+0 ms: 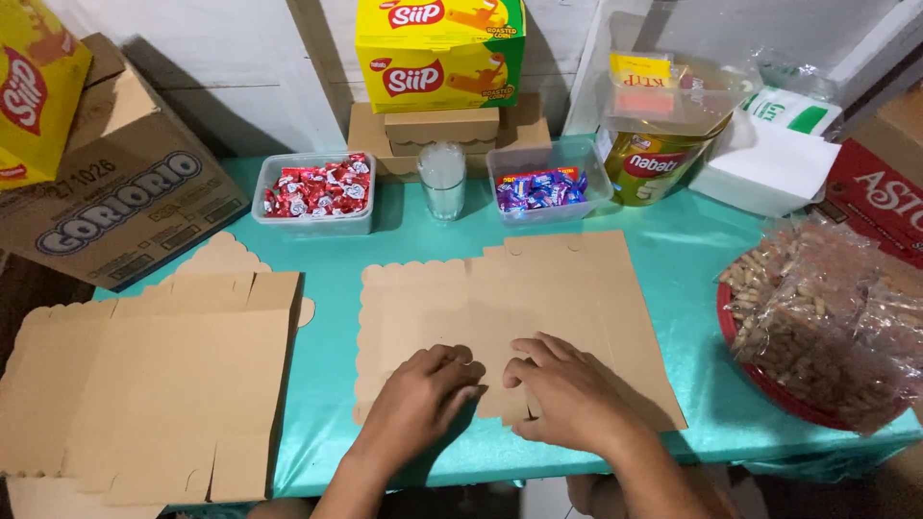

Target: Folding flat cardboard templates into small boxes along pre-scored lines for packaging.

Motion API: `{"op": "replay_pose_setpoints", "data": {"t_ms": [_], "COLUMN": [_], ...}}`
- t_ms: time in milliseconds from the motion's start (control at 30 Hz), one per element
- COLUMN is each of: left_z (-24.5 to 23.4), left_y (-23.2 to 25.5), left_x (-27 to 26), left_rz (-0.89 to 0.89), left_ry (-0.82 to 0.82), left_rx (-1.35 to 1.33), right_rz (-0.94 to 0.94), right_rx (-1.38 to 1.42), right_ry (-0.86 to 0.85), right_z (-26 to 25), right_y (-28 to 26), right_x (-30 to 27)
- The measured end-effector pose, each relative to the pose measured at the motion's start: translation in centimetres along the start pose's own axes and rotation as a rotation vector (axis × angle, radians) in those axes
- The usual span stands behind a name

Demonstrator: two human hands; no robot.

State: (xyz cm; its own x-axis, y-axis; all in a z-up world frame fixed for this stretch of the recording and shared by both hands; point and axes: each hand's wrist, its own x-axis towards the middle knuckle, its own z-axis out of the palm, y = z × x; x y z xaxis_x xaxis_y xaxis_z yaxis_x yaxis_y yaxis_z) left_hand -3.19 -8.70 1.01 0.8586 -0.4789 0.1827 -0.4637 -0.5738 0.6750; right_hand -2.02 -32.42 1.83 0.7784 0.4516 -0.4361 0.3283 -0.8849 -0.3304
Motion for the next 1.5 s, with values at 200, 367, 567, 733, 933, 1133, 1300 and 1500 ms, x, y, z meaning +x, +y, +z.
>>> {"op": "replay_pose_setpoints", "data": {"t_ms": [200, 367, 567, 733, 933, 1133, 1300, 1500], "left_z": [1.9, 0.9, 0.5, 1.5, 2.4, 2.2, 2.1, 1.7], "left_y": [-1.7, -1.0, -0.2, -1.0, -0.7, -0.9, -1.2, -0.8], "left_x": [-0.4, -0.4, -0.2, -0.2, 0.0, 0.1, 0.2, 0.3], "left_rz": [0.056, -0.073, -0.259, -0.347, -0.309, -0.402, -0.418, -0.423], "left_ry": [0.149, 0.066, -0.120, -0.115, -0.040, -0.071, -0.074, -0.060], "left_rx": [0.345, 0.247, -0.011, -0.024, 0.139, 0.121, 0.082, 0.017], "right_rz": [0.052, 0.078, 0.079, 0.083, 0.150, 0.103, -0.002, -0.074], "right_rx": [0.259, 0.216, 0.129, 0.102, 0.044, 0.060, 0.079, 0.072], "right_ry": [0.070, 0.116, 0.267, 0.308, 0.261, 0.308, 0.416, 0.508], "right_z": [-3.8, -4.0, -1.4, -0.1, 0.0, 1.6, 2.8, 3.7], "right_y": [-0.1, -0.1, 0.9, 1.5, 1.0, 0.7, -0.6, -1.1], "right_x": [-0.9, -0.3, 1.3, 2.5, 2.8, 3.9, 5.1, 5.5]}}
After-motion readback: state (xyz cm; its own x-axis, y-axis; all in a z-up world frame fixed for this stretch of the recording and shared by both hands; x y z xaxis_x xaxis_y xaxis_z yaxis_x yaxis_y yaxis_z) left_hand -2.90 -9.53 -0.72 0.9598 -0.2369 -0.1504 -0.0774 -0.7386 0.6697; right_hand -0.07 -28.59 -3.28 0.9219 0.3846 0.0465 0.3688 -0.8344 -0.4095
